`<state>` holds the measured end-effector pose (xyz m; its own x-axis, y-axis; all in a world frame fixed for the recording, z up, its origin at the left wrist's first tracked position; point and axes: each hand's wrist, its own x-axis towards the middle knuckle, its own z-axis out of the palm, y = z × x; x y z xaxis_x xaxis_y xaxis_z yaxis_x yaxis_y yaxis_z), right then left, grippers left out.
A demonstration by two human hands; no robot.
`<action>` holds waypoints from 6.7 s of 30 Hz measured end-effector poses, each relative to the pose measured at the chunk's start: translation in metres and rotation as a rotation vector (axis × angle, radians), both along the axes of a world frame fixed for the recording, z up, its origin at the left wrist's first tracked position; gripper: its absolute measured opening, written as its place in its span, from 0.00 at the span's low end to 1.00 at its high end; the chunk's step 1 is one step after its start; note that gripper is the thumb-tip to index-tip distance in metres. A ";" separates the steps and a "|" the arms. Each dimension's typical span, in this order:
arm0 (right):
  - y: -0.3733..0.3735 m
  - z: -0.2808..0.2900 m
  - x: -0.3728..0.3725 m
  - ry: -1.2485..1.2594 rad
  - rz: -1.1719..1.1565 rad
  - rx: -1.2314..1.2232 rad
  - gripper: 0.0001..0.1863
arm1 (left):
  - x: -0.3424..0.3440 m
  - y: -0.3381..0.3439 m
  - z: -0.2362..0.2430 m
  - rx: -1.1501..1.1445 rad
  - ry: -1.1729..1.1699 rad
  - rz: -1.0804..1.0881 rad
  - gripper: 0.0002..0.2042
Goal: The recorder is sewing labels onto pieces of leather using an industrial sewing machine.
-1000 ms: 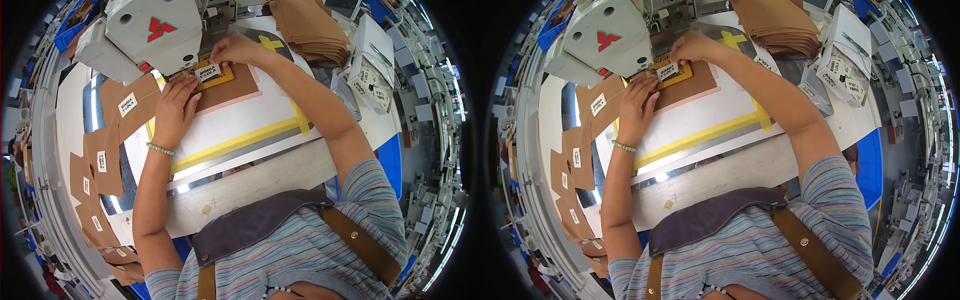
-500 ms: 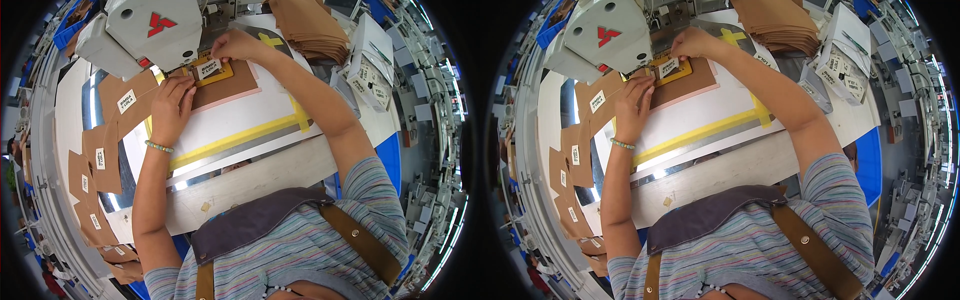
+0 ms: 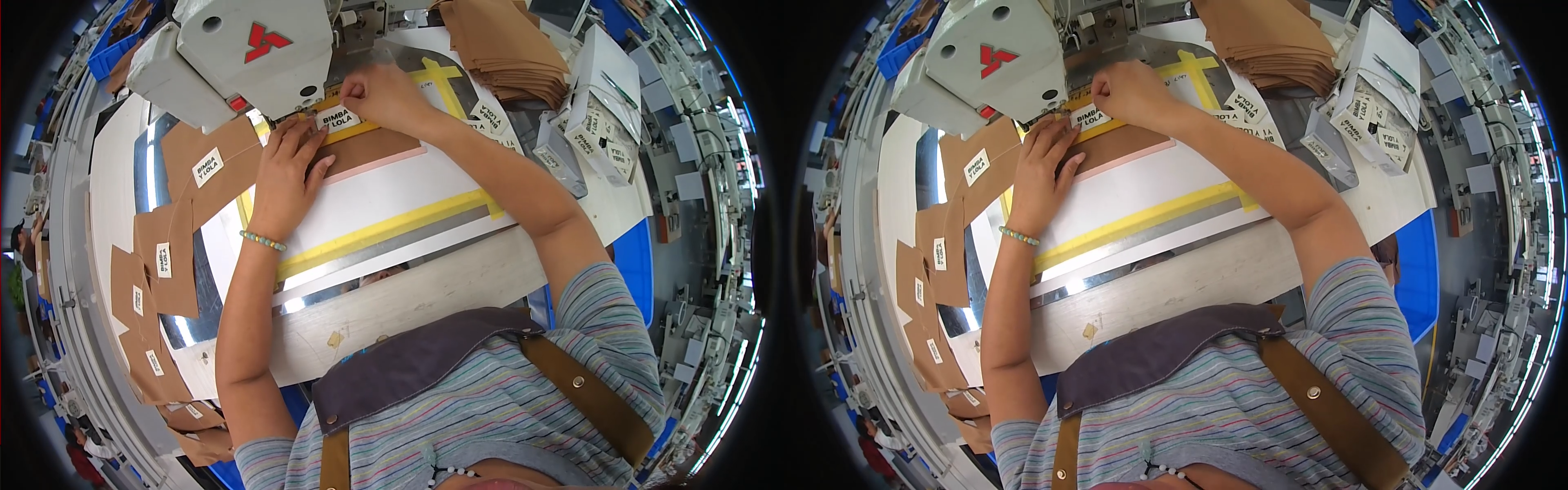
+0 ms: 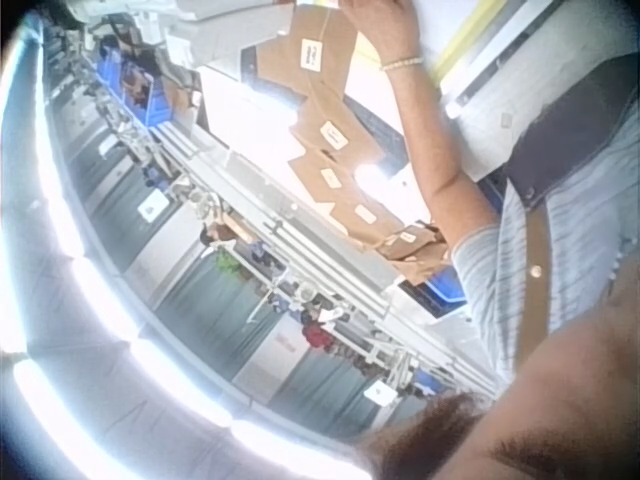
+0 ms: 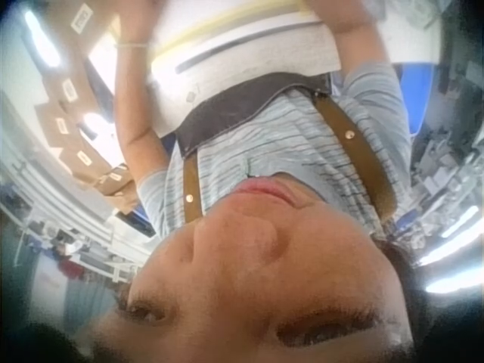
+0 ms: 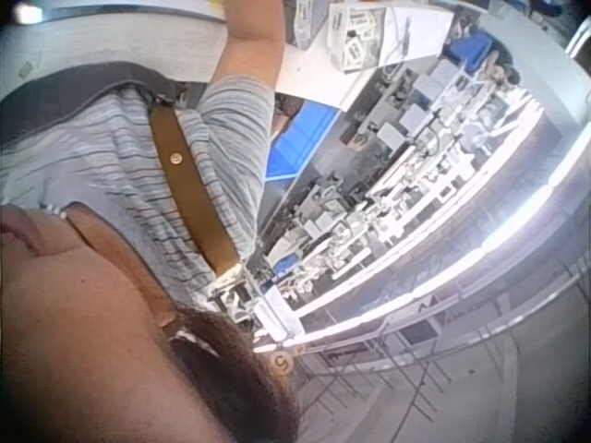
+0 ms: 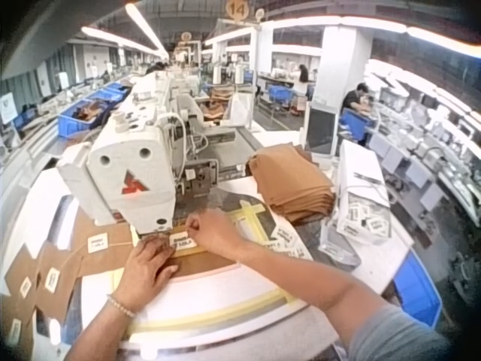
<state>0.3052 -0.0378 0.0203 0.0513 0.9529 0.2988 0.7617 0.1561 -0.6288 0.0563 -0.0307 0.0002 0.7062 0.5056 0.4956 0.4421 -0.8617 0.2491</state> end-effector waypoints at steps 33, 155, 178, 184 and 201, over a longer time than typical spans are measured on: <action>-0.029 -0.019 0.043 -0.345 0.469 0.319 0.12 | 0.003 -0.003 0.000 0.104 0.031 0.062 0.21; -0.033 -0.015 0.112 0.490 -0.141 0.201 0.16 | -0.017 0.038 0.019 -0.145 0.123 -0.148 0.14; -0.034 -0.022 0.105 0.212 -0.040 0.274 0.12 | -0.084 0.075 0.000 -0.345 -0.009 0.154 0.27; -0.076 0.031 0.050 -0.125 0.234 0.092 0.14 | -0.095 0.082 -0.004 -0.407 0.026 0.085 0.35; -0.081 0.006 -0.003 -0.513 0.365 0.178 0.14 | -0.031 0.044 -0.010 -0.100 -0.032 0.140 0.11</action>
